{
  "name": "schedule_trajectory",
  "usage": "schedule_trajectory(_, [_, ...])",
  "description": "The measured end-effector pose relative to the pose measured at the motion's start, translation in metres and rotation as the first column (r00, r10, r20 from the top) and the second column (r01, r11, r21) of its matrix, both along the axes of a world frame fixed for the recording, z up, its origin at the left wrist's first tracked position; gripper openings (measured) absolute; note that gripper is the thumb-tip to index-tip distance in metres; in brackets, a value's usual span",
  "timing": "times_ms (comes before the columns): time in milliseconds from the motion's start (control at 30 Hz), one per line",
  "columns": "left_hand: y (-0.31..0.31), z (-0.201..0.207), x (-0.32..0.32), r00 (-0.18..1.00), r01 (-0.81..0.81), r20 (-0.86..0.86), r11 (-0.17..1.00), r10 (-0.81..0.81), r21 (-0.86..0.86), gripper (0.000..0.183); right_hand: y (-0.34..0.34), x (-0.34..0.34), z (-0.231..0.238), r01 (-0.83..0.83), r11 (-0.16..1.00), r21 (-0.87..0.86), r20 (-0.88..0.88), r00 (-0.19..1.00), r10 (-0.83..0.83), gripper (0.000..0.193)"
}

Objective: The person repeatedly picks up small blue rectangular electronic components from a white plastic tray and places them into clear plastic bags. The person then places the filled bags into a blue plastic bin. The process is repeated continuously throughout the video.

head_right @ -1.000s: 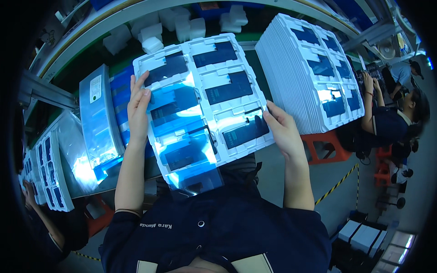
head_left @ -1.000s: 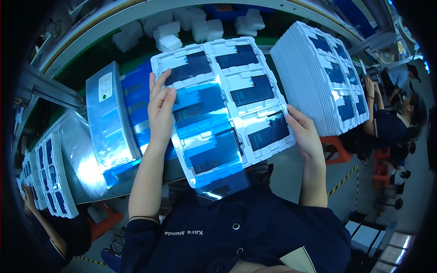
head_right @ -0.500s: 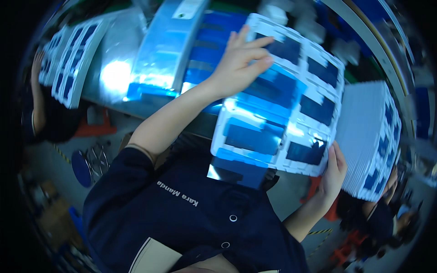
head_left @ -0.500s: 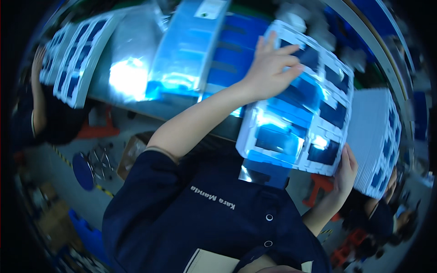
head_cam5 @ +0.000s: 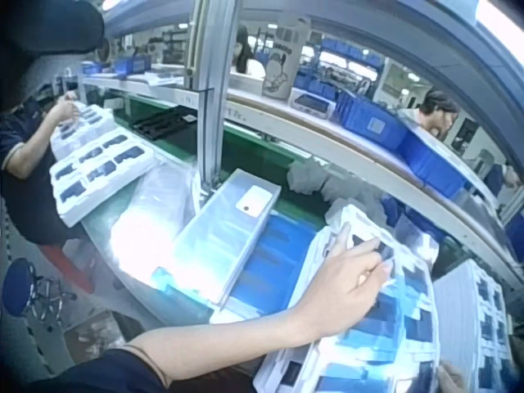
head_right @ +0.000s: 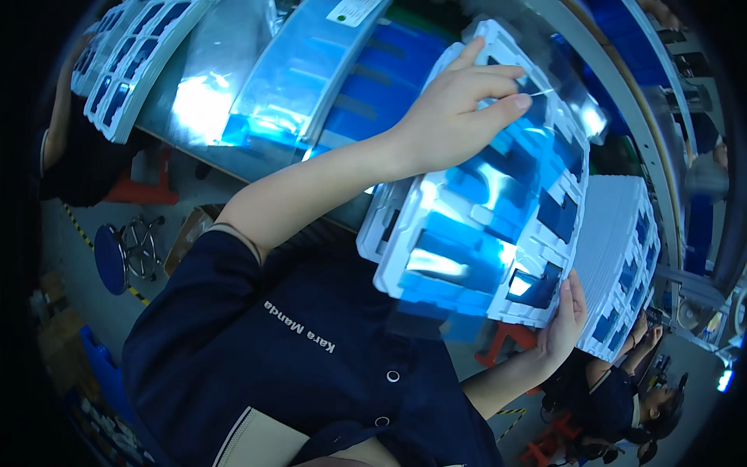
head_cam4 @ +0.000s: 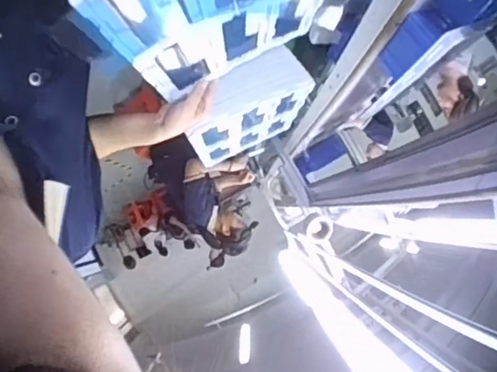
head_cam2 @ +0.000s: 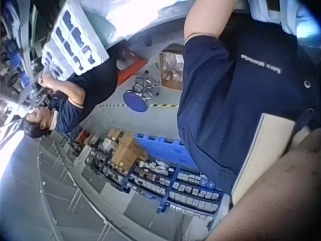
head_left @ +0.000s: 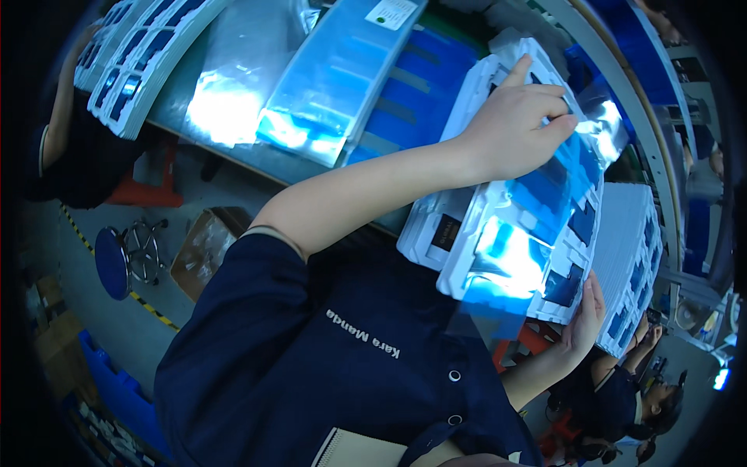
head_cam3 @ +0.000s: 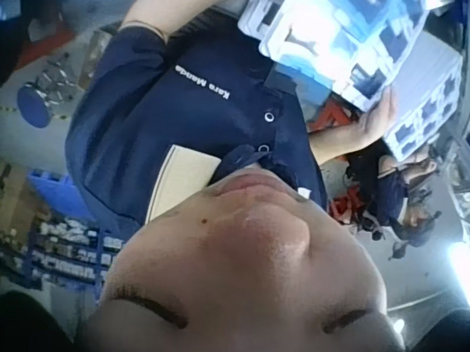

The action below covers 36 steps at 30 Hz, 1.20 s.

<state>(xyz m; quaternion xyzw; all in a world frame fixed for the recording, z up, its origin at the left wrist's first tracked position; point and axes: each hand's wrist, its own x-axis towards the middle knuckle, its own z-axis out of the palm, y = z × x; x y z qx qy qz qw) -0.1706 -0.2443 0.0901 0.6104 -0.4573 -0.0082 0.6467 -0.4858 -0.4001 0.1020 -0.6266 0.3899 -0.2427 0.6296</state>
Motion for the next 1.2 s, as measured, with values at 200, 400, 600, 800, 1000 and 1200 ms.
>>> schedule_trajectory(200, [0.009,0.025,-0.016,0.990,0.133,-0.041,0.988,-0.136,-0.075,0.024,0.035,-0.029,0.036,0.076,0.982,-0.171,0.106,0.993,-0.058,0.048])
schedule_trajectory(400, [-0.033,0.043,-0.085,0.949,0.275,-0.138,0.958,-0.284,-0.080,0.027,0.033,-0.102,0.053,0.265,0.962,-0.064,0.395,0.892,-0.219,0.047])
schedule_trajectory(600, [-0.102,0.045,-0.156,0.892,0.446,-0.071,0.895,-0.447,-0.023,0.026,0.026,-0.181,0.033,0.399,0.902,0.164,0.593,0.691,-0.414,0.049])
schedule_trajectory(800, [-0.168,0.029,-0.214,0.885,0.448,-0.118,0.893,-0.450,-0.038,0.029,0.012,-0.239,0.000,0.558,0.711,0.428,0.722,0.263,-0.640,0.050])
schedule_trajectory(1000, [-0.210,0.039,-0.248,0.917,0.398,-0.005,0.912,-0.400,0.098,0.033,-0.012,-0.204,-0.024,0.746,0.629,0.216,0.722,0.312,-0.618,0.049])
schedule_trajectory(1200, [-0.232,0.039,-0.241,0.920,0.235,0.254,0.937,-0.300,0.257,0.032,-0.066,-0.167,-0.008,0.953,0.297,0.058,0.635,0.195,-0.748,0.073])
